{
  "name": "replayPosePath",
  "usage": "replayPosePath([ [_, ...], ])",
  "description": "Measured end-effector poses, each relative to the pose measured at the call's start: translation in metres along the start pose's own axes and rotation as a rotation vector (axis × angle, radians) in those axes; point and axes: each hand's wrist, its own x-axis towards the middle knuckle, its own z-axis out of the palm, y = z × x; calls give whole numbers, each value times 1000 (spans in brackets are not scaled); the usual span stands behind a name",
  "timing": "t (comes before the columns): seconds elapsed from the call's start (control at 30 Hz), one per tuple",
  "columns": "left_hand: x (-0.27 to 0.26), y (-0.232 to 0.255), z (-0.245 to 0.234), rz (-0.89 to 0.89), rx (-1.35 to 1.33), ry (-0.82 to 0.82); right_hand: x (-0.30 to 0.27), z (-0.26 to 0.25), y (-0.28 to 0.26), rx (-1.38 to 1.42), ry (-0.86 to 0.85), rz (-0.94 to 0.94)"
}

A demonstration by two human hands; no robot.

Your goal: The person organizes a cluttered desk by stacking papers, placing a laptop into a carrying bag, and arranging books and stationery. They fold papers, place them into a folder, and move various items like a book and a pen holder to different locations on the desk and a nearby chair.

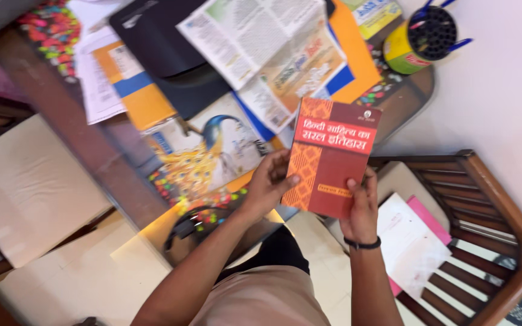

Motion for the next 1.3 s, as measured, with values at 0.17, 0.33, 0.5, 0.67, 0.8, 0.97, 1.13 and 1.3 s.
replayPosePath([
  [0.17,-108,48,-93,-38,-123,73,-79,85,70,77,-70,100],
  [0.33,-219,93,-193,70,-52,256,-144,177,150,11,-200,198],
  [0.5,-312,117,-278,127,-43,561,-188,258,232,-242,-392,242],
  [0.67,-370,112,-360,88,-60,831,-211,313,307,-633,-690,226],
  [0.8,-384,94,-435,100,62,938,-201,342,392,-820,-721,312],
  [0.97,-355,66,-544,-100,192,1056,-150,372,527,-866,-807,248],
  [1.13,-294,32,-649,-170,353,1089,-93,410,634,-1027,-659,366],
  [1.3,-245,-1,-716,-200,433,1126,-53,424,706,-1195,-612,273],
])
